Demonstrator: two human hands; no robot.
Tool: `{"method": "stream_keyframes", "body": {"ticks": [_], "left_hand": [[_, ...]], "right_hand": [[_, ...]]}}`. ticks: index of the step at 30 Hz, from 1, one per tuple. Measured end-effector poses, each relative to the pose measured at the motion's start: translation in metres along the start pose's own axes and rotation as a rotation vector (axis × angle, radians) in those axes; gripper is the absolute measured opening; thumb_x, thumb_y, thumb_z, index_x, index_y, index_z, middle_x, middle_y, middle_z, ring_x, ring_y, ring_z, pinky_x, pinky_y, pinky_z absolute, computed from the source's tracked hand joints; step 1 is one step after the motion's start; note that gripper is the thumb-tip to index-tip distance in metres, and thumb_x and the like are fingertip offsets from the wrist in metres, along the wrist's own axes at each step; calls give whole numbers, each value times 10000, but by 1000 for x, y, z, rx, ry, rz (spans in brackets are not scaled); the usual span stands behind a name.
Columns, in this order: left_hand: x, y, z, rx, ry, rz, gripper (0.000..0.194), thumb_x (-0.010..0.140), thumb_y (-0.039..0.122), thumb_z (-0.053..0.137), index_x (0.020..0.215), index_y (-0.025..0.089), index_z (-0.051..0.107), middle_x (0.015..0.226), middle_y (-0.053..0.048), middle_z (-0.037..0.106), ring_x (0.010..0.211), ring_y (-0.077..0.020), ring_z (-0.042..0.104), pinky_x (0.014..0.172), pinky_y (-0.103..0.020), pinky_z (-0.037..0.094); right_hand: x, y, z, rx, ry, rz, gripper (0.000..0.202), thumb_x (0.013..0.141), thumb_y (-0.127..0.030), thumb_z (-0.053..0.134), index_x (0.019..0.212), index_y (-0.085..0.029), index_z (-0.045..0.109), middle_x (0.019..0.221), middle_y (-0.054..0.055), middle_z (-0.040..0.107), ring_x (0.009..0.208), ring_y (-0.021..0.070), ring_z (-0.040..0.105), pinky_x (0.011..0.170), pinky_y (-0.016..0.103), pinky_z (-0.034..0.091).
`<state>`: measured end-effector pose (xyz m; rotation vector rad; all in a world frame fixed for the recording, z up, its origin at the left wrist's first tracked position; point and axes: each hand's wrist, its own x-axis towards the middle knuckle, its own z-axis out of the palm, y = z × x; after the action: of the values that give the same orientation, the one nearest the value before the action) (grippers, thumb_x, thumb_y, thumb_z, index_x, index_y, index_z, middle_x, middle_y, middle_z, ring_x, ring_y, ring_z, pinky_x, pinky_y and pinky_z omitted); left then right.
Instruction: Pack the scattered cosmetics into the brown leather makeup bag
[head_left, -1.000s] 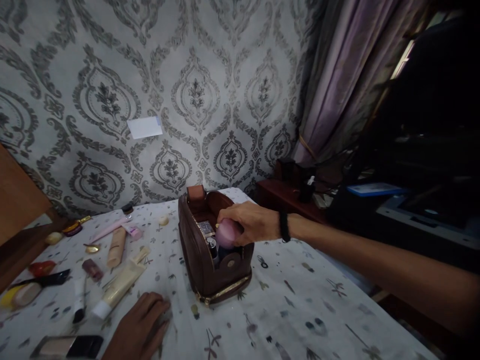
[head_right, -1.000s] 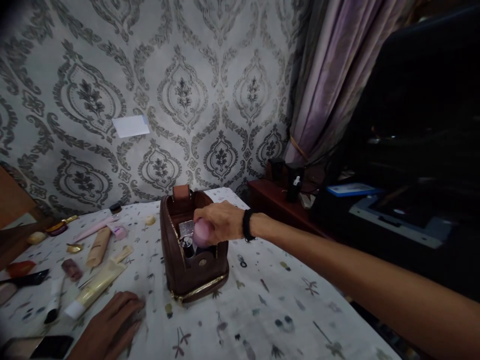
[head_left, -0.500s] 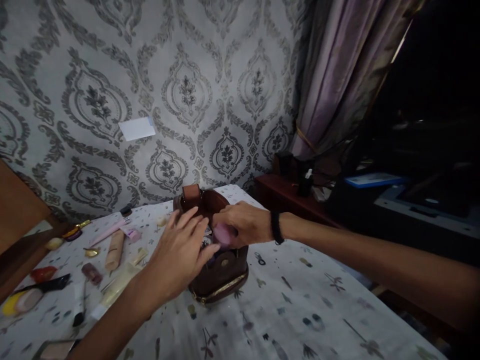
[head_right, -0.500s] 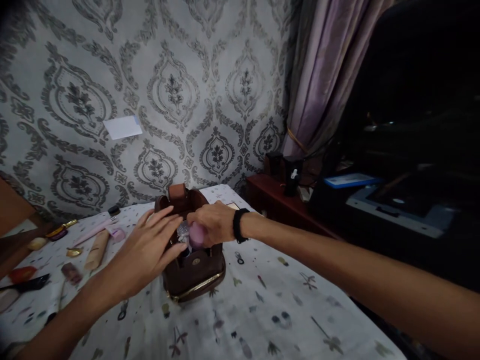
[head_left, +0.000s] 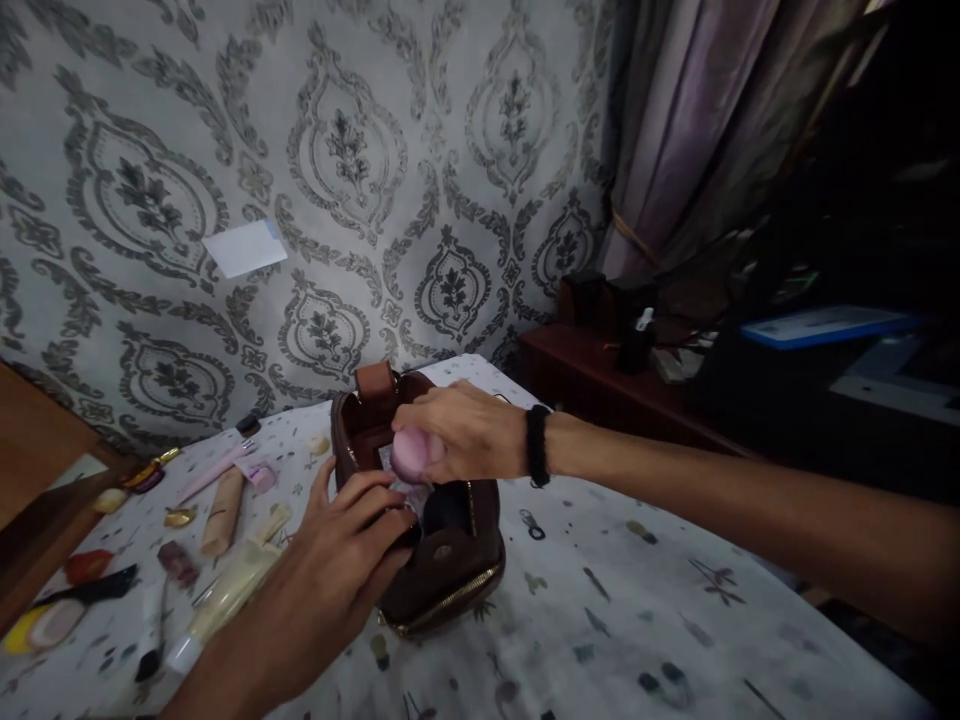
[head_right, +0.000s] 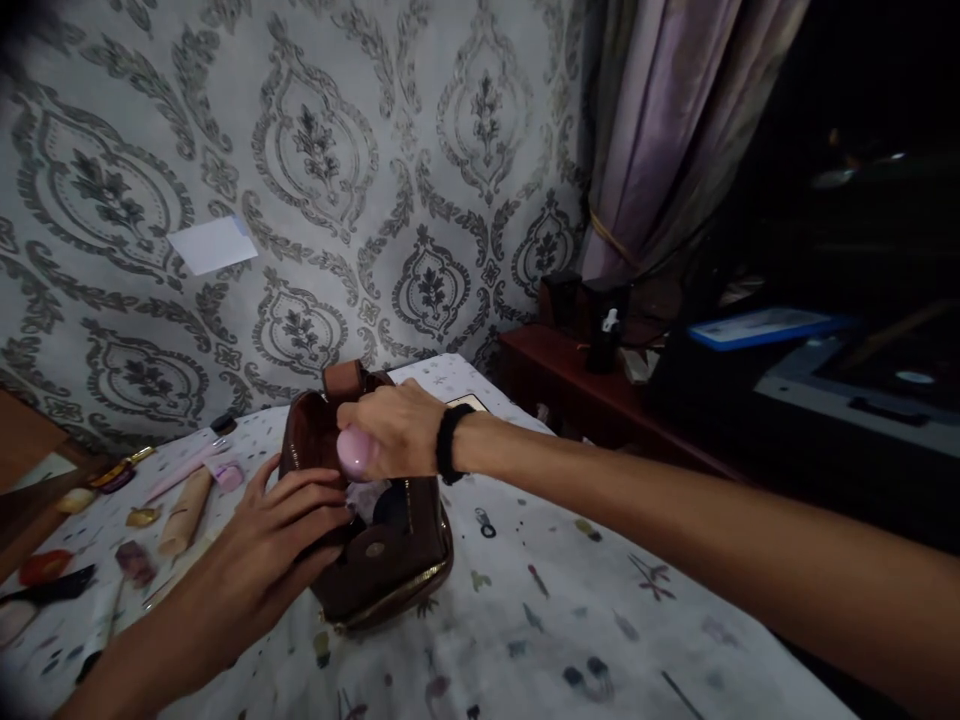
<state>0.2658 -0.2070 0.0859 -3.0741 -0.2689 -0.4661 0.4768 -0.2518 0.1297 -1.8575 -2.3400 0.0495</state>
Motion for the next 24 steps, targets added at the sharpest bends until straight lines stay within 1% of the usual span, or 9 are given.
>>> {"method": "stream_keyframes", "body": {"ticks": [3,5,8,12,15,18,21,24], "left_hand": [[-2,-2,6,5,23,19,229,936,205,472,1100,252,624,1090,-38,667,1193,-224,512,1144,-553,189],[-2,-4,9,13,37,29,240,935,196,466,1111,243,622,1070,-43,677,1189,-229,513,1142,-571,178],[-2,-4,12,12,85,37,255,931,175,455,1120,220,620,1049,-56,687,1191,-234,511,1137,-578,185],[-2,-4,15,11,130,55,248,924,162,454,1103,206,619,1055,-61,691,1198,-230,511,1144,-582,162],[-3,-4,15,0,155,54,259,922,160,453,1133,203,597,1053,-65,693,1198,-229,515,1147,-581,149],[-4,-5,16,-17,161,46,288,921,147,454,1185,201,558,1068,-63,690,1212,-225,508,1152,-570,146],[-8,-7,17,-42,157,27,331,918,152,480,1243,212,506,1135,-60,669,1244,-223,486,1154,-554,176],[-14,-9,17,-118,220,-31,373,920,173,486,1288,226,463,1235,-80,619,1257,-232,479,1122,-512,295]], "right_hand": [[13,-3,2,-111,21,-66,243,823,-280,552,1043,-182,589,1063,99,677,1021,291,602,816,380,374],[22,-4,5,-156,6,-131,231,825,-257,547,1036,-175,591,1061,101,679,1032,296,600,824,396,379],[34,-5,14,-175,-63,-213,251,817,-243,563,1056,-176,594,1031,91,694,1003,288,625,782,377,411],[45,-7,25,-204,-189,-274,255,793,-201,588,1041,-155,620,1012,103,706,968,268,656,713,330,443],[47,-9,29,-211,-274,-289,266,761,-201,626,1020,-142,637,1003,104,711,983,267,657,756,337,458],[48,-11,31,-215,-317,-272,293,752,-211,651,1036,-138,641,1021,104,711,1012,261,649,822,348,452],[50,-10,33,-234,-351,-267,273,751,-244,658,995,-122,665,973,115,722,979,259,657,817,351,454],[53,-7,38,-251,-398,-262,251,745,-297,662,925,-124,689,912,119,728,927,260,664,770,353,467]]}}
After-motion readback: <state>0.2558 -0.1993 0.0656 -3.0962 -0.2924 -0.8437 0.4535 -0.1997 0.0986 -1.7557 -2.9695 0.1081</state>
